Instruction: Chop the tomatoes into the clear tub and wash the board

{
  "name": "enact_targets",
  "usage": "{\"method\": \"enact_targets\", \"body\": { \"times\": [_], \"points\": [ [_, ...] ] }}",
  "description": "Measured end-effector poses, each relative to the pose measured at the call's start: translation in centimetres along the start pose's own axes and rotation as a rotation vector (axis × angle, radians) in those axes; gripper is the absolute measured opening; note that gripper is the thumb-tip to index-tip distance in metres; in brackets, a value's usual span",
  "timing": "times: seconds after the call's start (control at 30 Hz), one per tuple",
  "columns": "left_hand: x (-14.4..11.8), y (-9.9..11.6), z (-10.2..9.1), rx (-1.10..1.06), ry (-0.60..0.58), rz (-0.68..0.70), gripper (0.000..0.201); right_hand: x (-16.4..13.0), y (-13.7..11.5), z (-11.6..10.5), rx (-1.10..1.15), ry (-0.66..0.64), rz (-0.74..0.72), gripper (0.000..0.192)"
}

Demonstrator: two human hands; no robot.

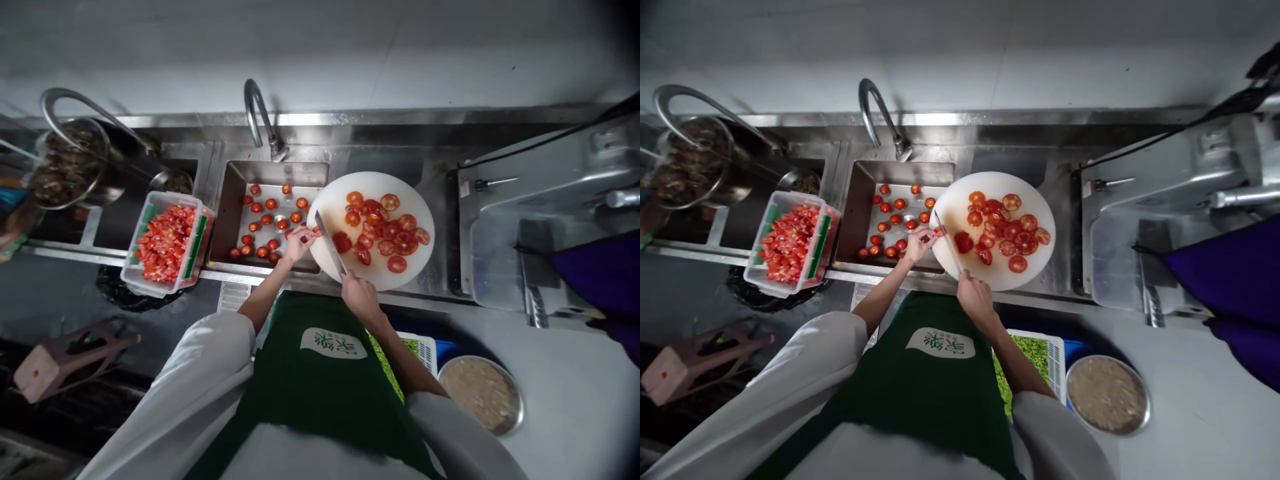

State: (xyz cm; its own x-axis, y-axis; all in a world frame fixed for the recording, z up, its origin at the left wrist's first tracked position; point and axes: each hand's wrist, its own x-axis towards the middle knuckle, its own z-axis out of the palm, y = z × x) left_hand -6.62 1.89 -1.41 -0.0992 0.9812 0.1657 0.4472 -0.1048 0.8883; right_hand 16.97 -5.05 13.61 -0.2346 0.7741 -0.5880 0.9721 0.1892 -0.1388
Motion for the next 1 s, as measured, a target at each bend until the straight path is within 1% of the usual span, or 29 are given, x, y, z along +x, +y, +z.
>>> {"method": "enact_targets", "body": {
  "times": [0.07, 0.13, 0.23, 0.3, 0.37, 0.43, 0.47, 0.5, 0.53, 0.57, 0.67, 0.7, 0.77, 0.8, 0.83, 0.93, 1.0],
  "points": [
    [0.1, 0.0, 0.3, 0.004, -0.028, 0.009, 0.033, 1.0, -0.5, 0.2, -0.031, -0.021, -0.009, 0.036],
    [0.2, -0.2, 0.6, 0.000, -0.034, 0.018, 0.032, 1.2, -0.4, 0.5, -0.053, -0.056, -0.001, 0.035],
    [0.1, -0.3, 0.6, -0.006, -0.017, 0.028, 0.032, -0.6, 1.0, 1.0, -0.067, -0.121, 0.020, 0.035],
    [0.0, -0.1, 0.4, -0.005, 0.002, 0.027, 0.032, -2.8, 2.8, 1.4, -0.072, -0.159, 0.017, 0.035],
    [-0.1, 0.5, 0.4, 0.003, 0.037, 0.027, 0.030, -5.4, 5.2, 2.0, -0.075, -0.164, 0.018, 0.033],
    [0.2, 1.8, 1.0, 0.022, 0.062, 0.044, 0.029, -7.7, 7.8, 2.9, -0.058, -0.137, 0.059, 0.030],
    [0.4, 2.6, 1.7, 0.041, 0.048, 0.065, 0.028, -8.7, 9.0, 3.4, -0.035, -0.114, 0.093, 0.030],
    [0.6, 3.5, 2.7, 0.067, 0.007, 0.097, 0.027, -9.6, 10.2, 3.9, -0.005, -0.081, 0.135, 0.029],
    [0.9, 4.5, 4.0, 0.099, -0.065, 0.141, 0.025, -10.2, 11.2, 4.5, 0.026, -0.039, 0.183, 0.029],
    [1.1, 5.5, 5.4, 0.137, -0.161, 0.190, 0.026, -10.7, 12.0, 4.9, 0.058, 0.011, 0.235, 0.030],
    [1.2, 8.0, 10.0, 0.289, -0.457, 0.309, 0.045, -11.1, 13.6, 6.1, 0.145, 0.154, 0.369, 0.031],
    [0.9, 8.6, 11.3, 0.351, -0.521, 0.321, 0.045, -11.1, 14.0, 6.4, 0.174, 0.185, 0.395, 0.031],
    [0.0, 9.6, 13.1, 0.485, -0.591, 0.313, 0.031, -11.0, 14.6, 7.2, 0.225, 0.216, 0.409, 0.031],
    [-0.6, 9.9, 13.5, 0.554, -0.612, 0.306, 0.024, -11.0, 14.9, 7.6, 0.240, 0.221, 0.409, 0.030],
    [-1.1, 10.1, 13.7, 0.621, -0.632, 0.303, 0.020, -11.0, 15.2, 8.1, 0.247, 0.224, 0.409, 0.030],
    [-2.3, 10.0, 13.4, 0.773, -0.699, 0.333, 0.024, -10.6, 16.3, 9.6, 0.231, 0.215, 0.428, 0.032],
    [-2.5, 9.6, 12.7, 0.804, -0.696, 0.336, 0.025, -10.0, 16.4, 10.0, 0.219, 0.189, 0.426, 0.033]
  ]
}}
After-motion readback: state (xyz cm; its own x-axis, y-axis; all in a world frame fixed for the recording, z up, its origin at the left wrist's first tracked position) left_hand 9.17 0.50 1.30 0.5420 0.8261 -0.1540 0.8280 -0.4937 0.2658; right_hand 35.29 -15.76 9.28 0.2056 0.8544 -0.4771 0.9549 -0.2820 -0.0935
